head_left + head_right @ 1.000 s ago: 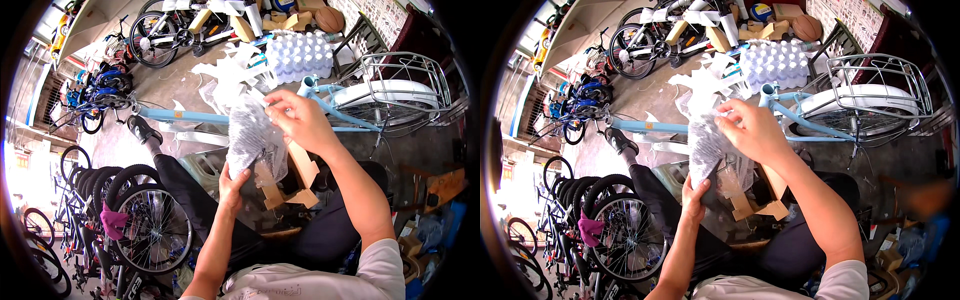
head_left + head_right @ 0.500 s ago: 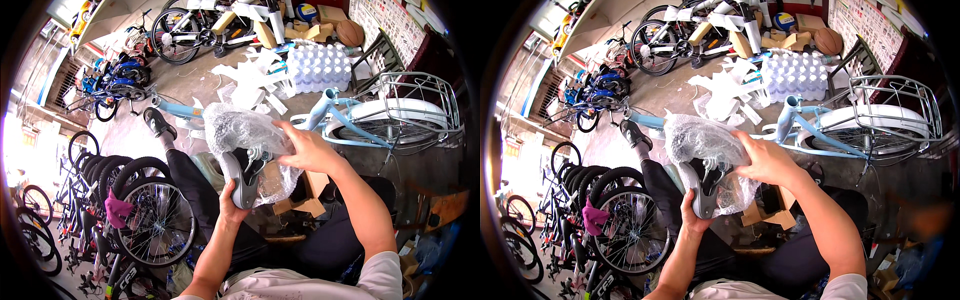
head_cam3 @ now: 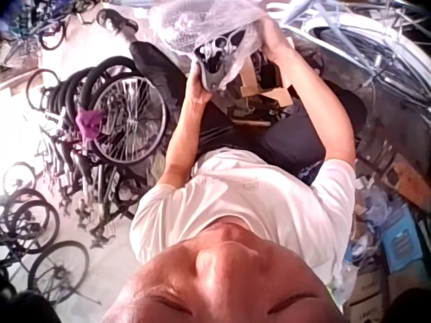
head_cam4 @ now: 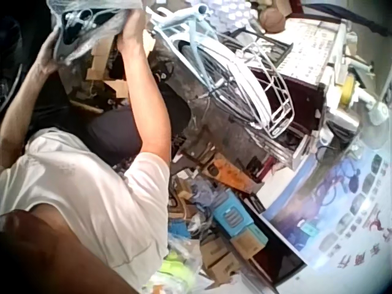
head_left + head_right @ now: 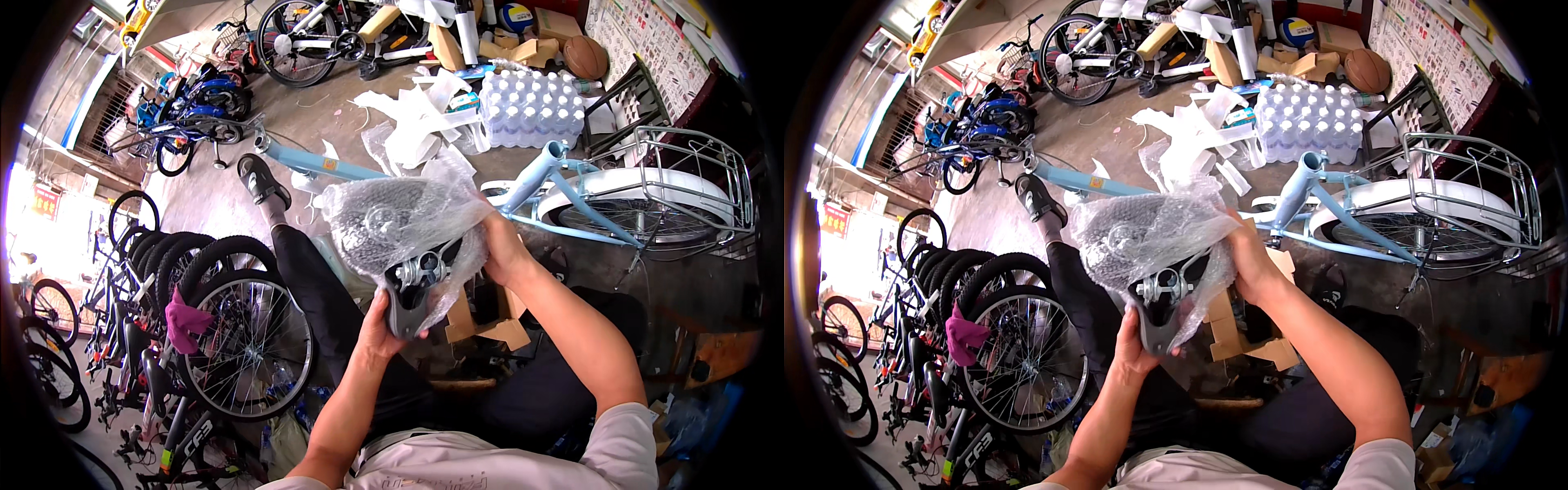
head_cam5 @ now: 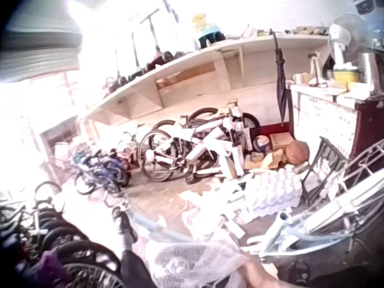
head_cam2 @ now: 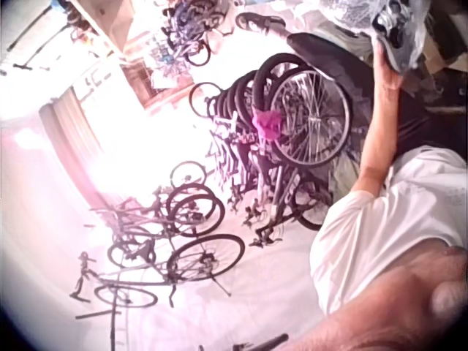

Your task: The person cuts open a cardboard box with scissors, unboxes and unwraps bicycle parts, then cuts and flattens the empty box.

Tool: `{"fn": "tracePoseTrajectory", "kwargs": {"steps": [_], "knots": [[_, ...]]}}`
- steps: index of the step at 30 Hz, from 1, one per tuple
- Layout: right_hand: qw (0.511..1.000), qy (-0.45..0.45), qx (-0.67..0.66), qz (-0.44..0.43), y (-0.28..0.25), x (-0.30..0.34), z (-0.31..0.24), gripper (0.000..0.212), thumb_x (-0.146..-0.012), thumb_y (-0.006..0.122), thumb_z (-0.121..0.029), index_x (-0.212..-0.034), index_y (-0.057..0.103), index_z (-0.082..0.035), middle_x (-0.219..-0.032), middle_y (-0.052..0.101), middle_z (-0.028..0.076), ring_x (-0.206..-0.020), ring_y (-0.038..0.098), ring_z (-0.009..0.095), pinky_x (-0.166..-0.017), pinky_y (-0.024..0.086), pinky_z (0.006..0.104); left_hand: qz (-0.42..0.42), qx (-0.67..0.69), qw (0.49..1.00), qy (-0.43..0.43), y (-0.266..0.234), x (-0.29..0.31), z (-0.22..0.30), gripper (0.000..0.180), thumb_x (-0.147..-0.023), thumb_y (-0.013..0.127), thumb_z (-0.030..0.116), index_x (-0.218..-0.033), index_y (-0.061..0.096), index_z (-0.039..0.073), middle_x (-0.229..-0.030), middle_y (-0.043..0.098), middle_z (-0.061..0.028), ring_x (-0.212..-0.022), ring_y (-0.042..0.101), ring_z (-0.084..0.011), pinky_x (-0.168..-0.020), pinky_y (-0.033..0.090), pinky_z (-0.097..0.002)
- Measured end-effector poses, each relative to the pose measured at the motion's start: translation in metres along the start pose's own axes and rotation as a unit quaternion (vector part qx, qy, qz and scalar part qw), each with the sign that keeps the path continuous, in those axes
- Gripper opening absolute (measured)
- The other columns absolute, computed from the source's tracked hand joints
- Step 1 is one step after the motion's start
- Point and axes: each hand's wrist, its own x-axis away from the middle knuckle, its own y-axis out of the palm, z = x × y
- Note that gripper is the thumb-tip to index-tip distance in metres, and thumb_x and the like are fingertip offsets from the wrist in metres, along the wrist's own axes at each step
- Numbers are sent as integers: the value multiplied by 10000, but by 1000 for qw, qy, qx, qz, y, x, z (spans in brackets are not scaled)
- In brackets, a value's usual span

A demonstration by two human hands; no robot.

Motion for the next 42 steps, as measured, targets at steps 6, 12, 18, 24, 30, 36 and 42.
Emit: {"fn": "tracePoseTrajectory", "kwargs": {"steps": [6, 12, 18, 24, 30, 36, 42], "knots": [[993, -48, 101, 50, -9, -4, 18, 465, -1046, 443, -243, -1468, 474, -50, -1389, 559, 93, -1252, 535, 162, -1030, 436, 322, 189, -373, 896, 148, 18, -13, -17, 518, -989, 671, 185, -1440, 425, 113, -1226, 622, -82, -1053, 652, -211, -690, 636, -397], [981, -39, 186, 48, -27, -7, 27, 616, -963, 485, -120, -1560, 365, -27, -1446, 510, 116, -1284, 507, 188, -1085, 384, 322, 182, -623, 718, 252, 0, -22, -16, 699, -811, 858, 330, -1273, 481, -33, -1155, 663, -169, -1022, 661, -265, -856, 555, -398], [933, -24, 350, -75, -20, 9, 8, 867, -775, 587, -47, -1592, 299, -17, -1513, 442, 185, -1344, 467, 233, -1113, 355, 310, 220, -598, 757, 144, 4, -14, -11, 755, -745, 857, 316, -1286, 486, -56, -1173, 664, -220, -1090, 651, -287, -962, 495, -383], [863, -93, 494, -46, -48, 0, 35, 790, -771, 685, -129, -1524, 448, -111, -1202, 638, 106, -913, 626, 167, -867, 502, 316, 184, -503, 836, 116, 4, 6, -4, 813, -788, 831, 259, -1417, 439, -77, -1286, 625, -171, -1165, 602, -221, -1030, 461, -325], [800, -33, 599, -3, -28, 5, 23, 625, -834, 605, 2, -1443, 466, -5, -1199, 640, 95, -1054, 627, 173, -955, 478, 312, 164, -487, 853, 90, 9, 15, 1, 915, -816, 843, 227, -1504, 335, -99, -1353, 585, -188, -1226, 576, -208, -1061, 438, -314], [910, -13, 413, 6, -45, -11, 16, 394, -968, 488, -80, -1357, 544, -61, -1157, 654, 53, -1027, 630, 142, -904, 496, 292, 114, -310, 944, 20, 9, 22, 3, 757, -895, 766, 240, -1468, 369, -57, -1215, 628, -184, -942, 695, -224, -713, 625, -370], [973, 131, 188, 1, -21, -3, 17, 602, -1068, 434, -500, -1541, 415, -129, -1477, 517, 48, -1295, 531, 196, -1021, 476, 388, 38, -230, 971, -44, 4, 28, 4, 791, -889, 765, 215, -1493, 332, -56, -1264, 592, -179, -1016, 677, -237, -774, 636, -397]]}}
